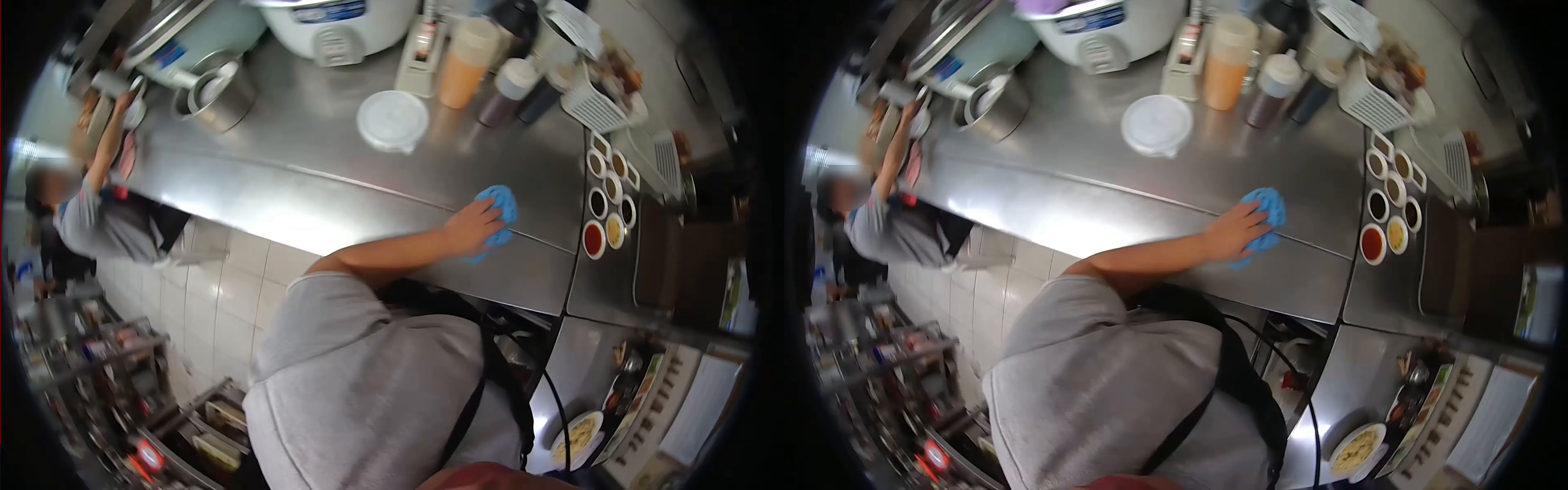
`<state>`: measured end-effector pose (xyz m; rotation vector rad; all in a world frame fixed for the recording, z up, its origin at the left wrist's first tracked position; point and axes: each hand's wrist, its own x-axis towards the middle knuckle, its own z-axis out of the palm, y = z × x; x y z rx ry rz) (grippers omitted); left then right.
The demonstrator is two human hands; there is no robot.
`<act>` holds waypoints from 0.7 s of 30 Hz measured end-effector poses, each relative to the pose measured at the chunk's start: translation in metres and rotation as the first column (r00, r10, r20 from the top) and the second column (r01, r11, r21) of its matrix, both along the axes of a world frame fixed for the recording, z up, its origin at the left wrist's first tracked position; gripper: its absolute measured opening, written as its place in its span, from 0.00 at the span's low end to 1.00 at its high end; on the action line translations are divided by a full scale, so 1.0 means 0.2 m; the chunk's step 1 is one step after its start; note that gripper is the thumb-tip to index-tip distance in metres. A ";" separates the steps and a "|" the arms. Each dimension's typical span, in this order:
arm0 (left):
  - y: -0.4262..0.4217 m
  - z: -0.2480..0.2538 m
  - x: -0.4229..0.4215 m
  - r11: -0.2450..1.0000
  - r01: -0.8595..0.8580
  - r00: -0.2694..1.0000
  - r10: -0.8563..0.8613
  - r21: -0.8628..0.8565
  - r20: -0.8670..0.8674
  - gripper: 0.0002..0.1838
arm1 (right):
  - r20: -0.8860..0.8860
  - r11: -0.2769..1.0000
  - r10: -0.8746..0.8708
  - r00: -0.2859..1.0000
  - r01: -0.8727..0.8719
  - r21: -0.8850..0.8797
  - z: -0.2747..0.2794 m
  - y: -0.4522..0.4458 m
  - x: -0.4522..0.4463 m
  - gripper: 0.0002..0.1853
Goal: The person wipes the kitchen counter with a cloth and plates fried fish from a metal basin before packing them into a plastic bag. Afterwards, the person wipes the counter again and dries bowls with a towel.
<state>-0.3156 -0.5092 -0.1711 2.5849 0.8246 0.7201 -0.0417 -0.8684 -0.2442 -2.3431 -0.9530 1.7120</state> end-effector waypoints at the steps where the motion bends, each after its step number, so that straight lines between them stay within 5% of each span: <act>1: -0.10 0.01 -0.14 0.996 -0.080 0.997 0.081 -0.027 0.016 0.30 | -0.023 0.999 0.037 0.999 -0.037 0.019 0.03 0.05 0.00 0.17; 6: -0.40 0.07 -0.90 0.835 -0.549 0.832 0.541 -0.041 -0.124 0.30 | -0.178 0.982 0.170 0.969 -0.151 0.113 0.22 0.34 -0.10 0.17; 11: -0.39 -0.07 -1.70 0.401 -0.906 0.386 0.914 0.138 -0.122 0.28 | -0.483 0.991 0.109 0.869 -0.054 0.125 0.55 0.81 -0.43 0.16; 13: -0.36 -0.07 -1.96 0.231 -0.954 0.213 0.971 0.189 -0.111 0.26 | -0.397 0.886 0.401 0.826 -0.241 0.395 0.66 1.02 -0.63 0.19; 15: -0.30 -0.09 -2.20 0.136 -0.979 0.118 0.986 0.155 -0.121 0.27 | -0.282 0.842 0.458 0.843 -0.309 0.442 0.82 1.23 -0.98 0.21; 19: -0.12 -0.12 -2.60 0.002 -0.986 -0.017 0.993 0.167 -0.115 0.27 | 0.015 0.371 0.810 0.586 -0.533 0.761 0.91 1.65 -1.81 0.25; 21: -0.03 -0.10 -2.75 0.028 -0.987 0.009 0.993 0.160 -0.119 0.27 | 0.097 0.224 0.849 0.520 -0.520 0.824 1.00 1.82 -2.32 0.26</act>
